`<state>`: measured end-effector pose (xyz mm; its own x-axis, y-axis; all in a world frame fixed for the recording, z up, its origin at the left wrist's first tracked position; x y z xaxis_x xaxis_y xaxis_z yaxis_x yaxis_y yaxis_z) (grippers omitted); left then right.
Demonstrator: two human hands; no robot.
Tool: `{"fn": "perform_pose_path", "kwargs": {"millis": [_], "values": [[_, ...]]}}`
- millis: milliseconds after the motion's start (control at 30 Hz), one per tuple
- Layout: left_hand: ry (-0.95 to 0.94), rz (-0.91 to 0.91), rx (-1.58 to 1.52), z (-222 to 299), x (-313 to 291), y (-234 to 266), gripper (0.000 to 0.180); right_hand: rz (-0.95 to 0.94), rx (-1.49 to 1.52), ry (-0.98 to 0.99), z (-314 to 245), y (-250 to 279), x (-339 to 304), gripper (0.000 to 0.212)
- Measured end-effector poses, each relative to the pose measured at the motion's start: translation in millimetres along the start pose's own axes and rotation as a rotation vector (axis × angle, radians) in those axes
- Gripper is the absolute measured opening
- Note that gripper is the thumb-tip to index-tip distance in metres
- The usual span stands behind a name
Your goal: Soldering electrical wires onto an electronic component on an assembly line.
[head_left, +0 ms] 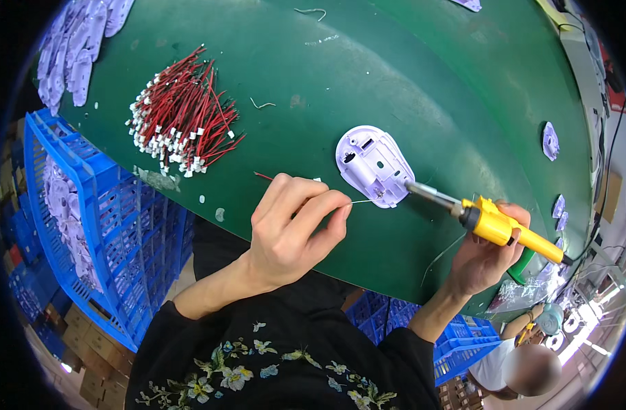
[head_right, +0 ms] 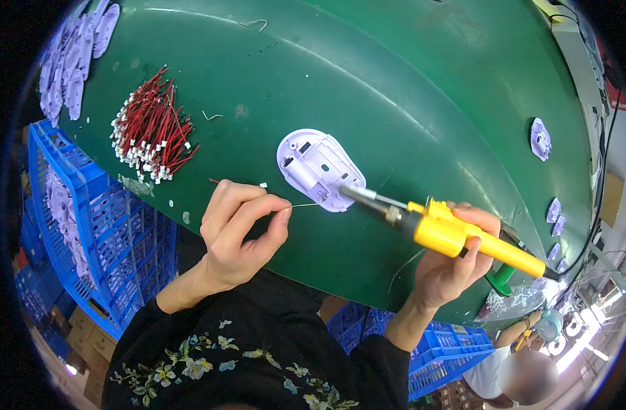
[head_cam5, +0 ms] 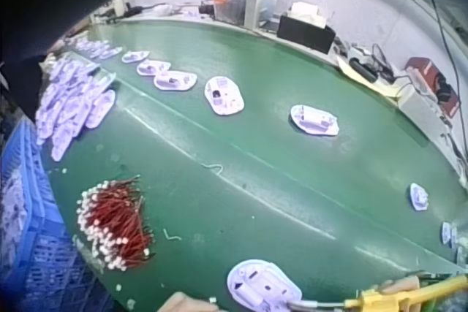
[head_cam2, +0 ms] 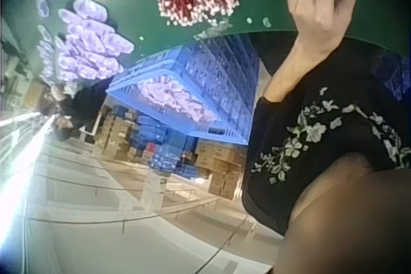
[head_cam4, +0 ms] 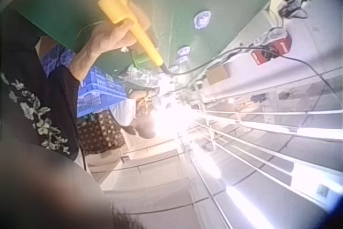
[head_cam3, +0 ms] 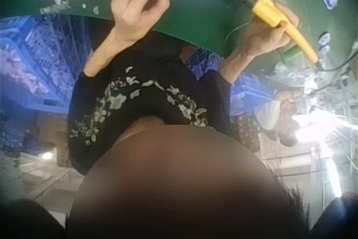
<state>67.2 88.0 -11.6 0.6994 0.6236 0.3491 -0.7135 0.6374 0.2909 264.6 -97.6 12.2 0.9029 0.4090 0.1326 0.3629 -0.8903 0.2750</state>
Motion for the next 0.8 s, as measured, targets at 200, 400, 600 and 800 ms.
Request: {"fn": "perform_pose_path", "kwargs": {"millis": [200,400,600,800], "values": [[0.073,0.023,0.043,0,0,18,0.021,-0.006,0.095,-0.074,9,-12,4,0.031],[0.247,-0.008,0.234,-10,1,71,0.031,0.059,0.106,-0.115,8,-9,-1,0.033],[0.371,-0.032,0.309,-10,26,89,0.033,0.033,0.109,-0.097,9,-2,-1,0.031],[0.318,-0.308,0.313,-9,14,34,0.021,0.01,0.157,-0.062,6,-6,-1,0.032]]}}
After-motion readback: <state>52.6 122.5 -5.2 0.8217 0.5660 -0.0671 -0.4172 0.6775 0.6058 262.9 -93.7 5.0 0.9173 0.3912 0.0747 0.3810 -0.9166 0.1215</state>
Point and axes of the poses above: each hand's wrist, its own x-axis towards the middle knuckle, its own y-axis out of the back of the hand, z = x × y, the point moved 7 cm from there along x, towards the middle knuckle, and after that the axes turned 13 degrees about -x, right-handed, at the moved point
